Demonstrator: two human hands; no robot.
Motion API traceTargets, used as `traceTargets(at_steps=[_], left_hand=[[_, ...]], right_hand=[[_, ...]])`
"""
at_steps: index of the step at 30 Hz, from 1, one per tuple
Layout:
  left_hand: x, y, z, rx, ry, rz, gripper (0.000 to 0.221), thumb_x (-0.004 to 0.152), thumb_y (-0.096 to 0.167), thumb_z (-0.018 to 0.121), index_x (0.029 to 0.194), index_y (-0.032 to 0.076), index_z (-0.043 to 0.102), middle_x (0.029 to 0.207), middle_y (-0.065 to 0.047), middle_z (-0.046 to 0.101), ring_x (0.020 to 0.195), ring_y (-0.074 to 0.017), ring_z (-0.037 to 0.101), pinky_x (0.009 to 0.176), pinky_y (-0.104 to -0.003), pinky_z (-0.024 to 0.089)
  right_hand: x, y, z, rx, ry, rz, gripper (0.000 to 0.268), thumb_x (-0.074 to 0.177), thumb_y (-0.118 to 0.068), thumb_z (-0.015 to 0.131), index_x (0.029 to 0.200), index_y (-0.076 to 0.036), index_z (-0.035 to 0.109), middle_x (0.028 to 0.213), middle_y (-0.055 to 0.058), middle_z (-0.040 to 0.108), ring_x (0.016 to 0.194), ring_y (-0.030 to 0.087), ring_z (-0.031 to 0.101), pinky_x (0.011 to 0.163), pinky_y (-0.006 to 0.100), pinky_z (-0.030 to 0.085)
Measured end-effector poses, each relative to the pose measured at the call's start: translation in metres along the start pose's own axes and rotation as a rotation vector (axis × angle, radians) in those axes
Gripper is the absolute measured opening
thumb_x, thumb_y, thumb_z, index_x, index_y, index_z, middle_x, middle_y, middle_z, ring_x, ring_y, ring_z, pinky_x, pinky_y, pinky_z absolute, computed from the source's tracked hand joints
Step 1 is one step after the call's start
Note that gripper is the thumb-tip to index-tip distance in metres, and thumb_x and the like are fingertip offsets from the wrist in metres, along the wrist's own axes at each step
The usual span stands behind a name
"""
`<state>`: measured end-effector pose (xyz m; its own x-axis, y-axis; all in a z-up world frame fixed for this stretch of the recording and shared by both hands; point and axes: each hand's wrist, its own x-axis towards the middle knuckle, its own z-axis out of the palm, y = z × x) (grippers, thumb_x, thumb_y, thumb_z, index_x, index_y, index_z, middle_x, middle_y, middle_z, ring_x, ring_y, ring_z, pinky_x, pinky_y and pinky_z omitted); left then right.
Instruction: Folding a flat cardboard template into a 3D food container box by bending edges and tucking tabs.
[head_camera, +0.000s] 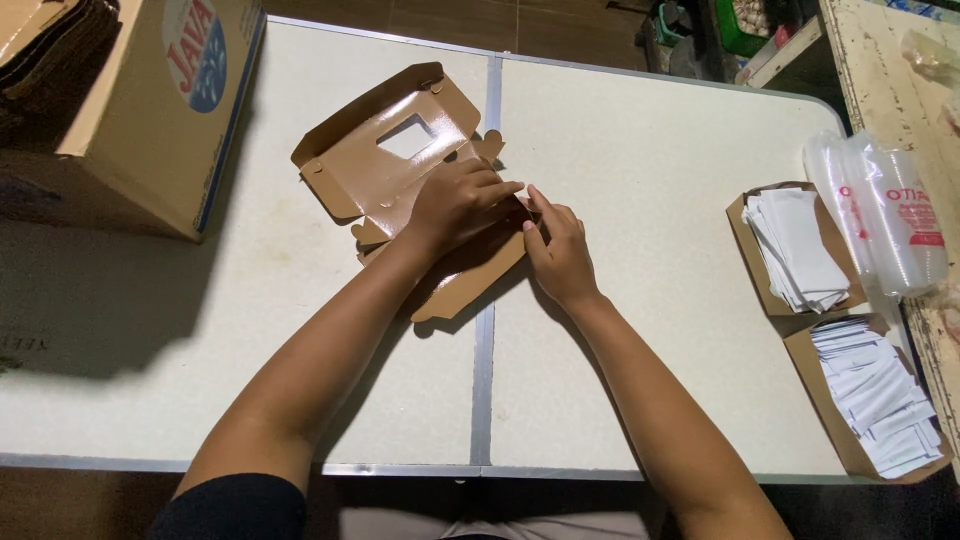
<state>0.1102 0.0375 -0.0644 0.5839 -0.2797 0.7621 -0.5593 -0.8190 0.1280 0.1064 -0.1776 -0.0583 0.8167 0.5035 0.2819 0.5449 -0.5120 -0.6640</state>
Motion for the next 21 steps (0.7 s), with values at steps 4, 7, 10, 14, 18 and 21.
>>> traceTargets(at_steps=[4,7,10,14,18,21], left_hand=[[-0.002,-0.004,0.007,0.044,0.022,0.024,0.016,0.089,0.031,0.077,0.104,0.026,0.080,0.080,0.002,0.076,0.083,-0.0176,0.071,0.065,-0.027,0.055],[0.000,0.006,0.003,0.049,0.036,0.028,0.018,0.085,0.030,0.080,0.102,0.025,0.079,0.079,0.001,0.075,0.079,-0.0187,0.071,0.062,-0.030,0.056],[-0.006,0.004,0.015,0.048,0.085,-0.002,0.016,0.084,0.037,0.081,0.096,0.027,0.078,0.077,0.005,0.073,0.080,-0.0158,0.071,0.062,-0.029,0.054],[-0.005,0.008,0.011,-0.005,0.053,-0.062,0.023,0.078,0.034,0.083,0.099,0.025,0.079,0.079,0.003,0.074,0.083,-0.0180,0.071,0.063,-0.031,0.056],[0.004,0.018,-0.008,-0.038,0.034,-0.097,0.021,0.080,0.028,0.083,0.101,0.024,0.079,0.082,0.001,0.074,0.087,-0.0204,0.072,0.066,-0.032,0.057],[-0.002,0.012,0.001,-0.018,0.034,-0.108,0.013,0.084,0.029,0.081,0.097,0.025,0.078,0.079,0.005,0.072,0.086,-0.0171,0.071,0.065,-0.029,0.055]], right_hand=[[0.002,0.001,-0.003,0.058,0.018,0.036,0.049,0.106,-0.029,0.045,0.150,-0.009,0.052,0.128,0.009,0.070,0.123,0.026,0.058,0.107,0.042,0.038],[0.003,0.002,-0.002,0.077,0.065,0.051,0.044,0.106,-0.030,0.052,0.146,-0.012,0.058,0.124,0.009,0.071,0.121,0.026,0.060,0.104,0.041,0.043],[0.003,0.000,0.000,0.113,0.144,0.165,0.043,0.100,-0.029,0.065,0.140,-0.014,0.063,0.112,0.006,0.074,0.108,0.021,0.065,0.096,0.037,0.050],[0.002,-0.010,-0.003,0.270,0.233,0.160,0.042,0.097,-0.019,0.073,0.137,-0.009,0.065,0.110,0.013,0.077,0.101,0.024,0.075,0.083,0.033,0.061],[0.002,-0.016,-0.003,0.262,0.276,0.081,0.040,0.098,-0.010,0.070,0.138,-0.007,0.064,0.113,0.017,0.076,0.106,0.028,0.073,0.082,0.036,0.064],[0.002,-0.019,-0.001,0.141,0.288,-0.028,0.040,0.098,-0.004,0.068,0.138,-0.006,0.065,0.110,0.020,0.076,0.105,0.032,0.073,0.082,0.039,0.063]])
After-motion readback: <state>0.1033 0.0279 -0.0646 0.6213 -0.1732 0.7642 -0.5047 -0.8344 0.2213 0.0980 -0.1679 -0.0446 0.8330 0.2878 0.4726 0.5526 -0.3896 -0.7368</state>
